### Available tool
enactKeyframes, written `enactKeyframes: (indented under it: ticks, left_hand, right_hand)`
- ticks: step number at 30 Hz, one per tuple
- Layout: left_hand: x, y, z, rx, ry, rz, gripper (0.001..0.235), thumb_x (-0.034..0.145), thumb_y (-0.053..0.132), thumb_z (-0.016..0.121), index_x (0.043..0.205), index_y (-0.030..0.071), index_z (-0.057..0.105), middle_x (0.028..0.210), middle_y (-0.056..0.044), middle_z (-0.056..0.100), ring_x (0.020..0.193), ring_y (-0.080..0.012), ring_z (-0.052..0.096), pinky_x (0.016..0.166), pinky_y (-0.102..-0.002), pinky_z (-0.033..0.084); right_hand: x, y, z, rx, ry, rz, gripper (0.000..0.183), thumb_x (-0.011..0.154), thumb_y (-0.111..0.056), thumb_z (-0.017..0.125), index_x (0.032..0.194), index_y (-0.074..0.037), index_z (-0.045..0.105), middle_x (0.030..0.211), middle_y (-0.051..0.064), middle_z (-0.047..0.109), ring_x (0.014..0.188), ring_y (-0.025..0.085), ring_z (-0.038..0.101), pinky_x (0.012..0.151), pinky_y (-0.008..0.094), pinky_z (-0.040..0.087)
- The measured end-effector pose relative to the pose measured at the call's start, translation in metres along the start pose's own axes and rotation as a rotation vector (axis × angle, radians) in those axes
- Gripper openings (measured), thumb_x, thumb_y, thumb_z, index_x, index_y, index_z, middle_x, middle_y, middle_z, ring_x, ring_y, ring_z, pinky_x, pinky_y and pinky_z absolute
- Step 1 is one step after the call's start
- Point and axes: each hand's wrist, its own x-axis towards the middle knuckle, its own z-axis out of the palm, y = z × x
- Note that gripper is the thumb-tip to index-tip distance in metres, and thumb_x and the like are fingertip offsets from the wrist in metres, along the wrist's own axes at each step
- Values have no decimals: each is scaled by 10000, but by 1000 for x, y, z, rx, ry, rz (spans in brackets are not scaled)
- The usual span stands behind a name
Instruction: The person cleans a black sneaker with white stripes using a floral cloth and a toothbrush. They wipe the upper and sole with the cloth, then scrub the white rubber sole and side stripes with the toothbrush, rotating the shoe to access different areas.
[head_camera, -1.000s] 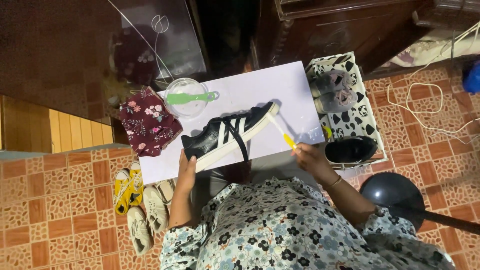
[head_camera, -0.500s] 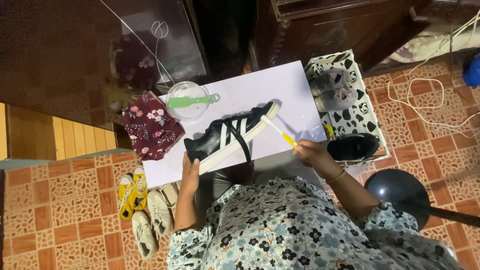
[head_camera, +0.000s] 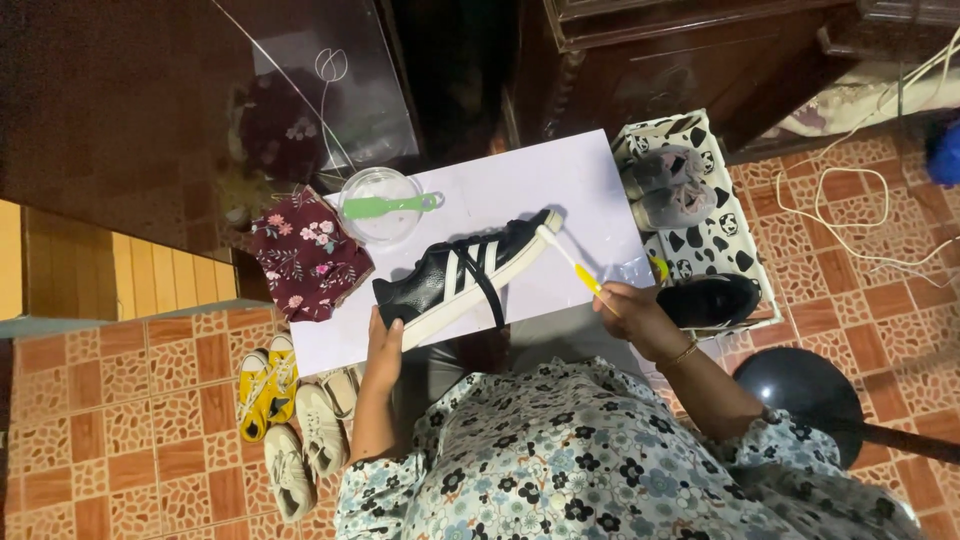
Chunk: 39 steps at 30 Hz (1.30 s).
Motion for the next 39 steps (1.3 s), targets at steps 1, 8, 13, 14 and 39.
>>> enactKeyframes:
  ticks: [1, 8, 13, 14, 39]
  left_hand:
    - [-1, 2, -1, 3, -2, -3, 844, 1031, 552, 367, 1586, -54, 173, 1669, -252, 74, 1536, -395, 85, 1260, -487, 80]
    - [1, -2, 1, 18, 2, -6, 842, 1032, 566, 356, 1591, -37, 177, 1672, -241, 83, 1540, -378, 99, 1260, -473, 88]
    - [0, 2, 1, 14, 4, 10, 859, 1027, 578, 353, 1586, -51, 179, 1668, -254, 88, 1539, -391, 91, 1261, -478, 80]
    - [1, 0, 2, 17, 4, 9, 857, 1028, 578, 353, 1586, -50, 180, 1669, -251, 87, 1538, -387, 92, 1261, -477, 81]
    - [-1, -2, 8, 0, 54, -25, 831, 1038, 550, 324, 1593, -46, 164, 1671, -246, 92, 1541, -378, 103, 1264, -461, 80]
  right_hand:
    - [7, 6, -5, 4, 1, 3, 235, 980, -212, 564, 917, -2, 652, 514, 1, 313, 416, 67, 283, 422, 198, 237]
    - [19, 3, -10, 0, 61, -39, 212, 978, -209, 567, 900, -36, 664, 492, 2, 343, 401, 66, 301, 402, 215, 249]
    - [23, 2, -12, 14, 34, -56, 206, 972, -203, 604, 885, -25, 661, 490, 18, 329, 401, 77, 311, 399, 208, 260]
    - [27, 1, -14, 13, 68, -67, 204, 981, -192, 572, 870, -41, 653, 491, 9, 311, 395, 73, 288, 398, 208, 240]
    - [-22, 53, 38, -726, 110, -158, 323, 1060, -365, 504, 980, -133, 713, 665, 162, 638, 661, 253, 622, 672, 388, 509]
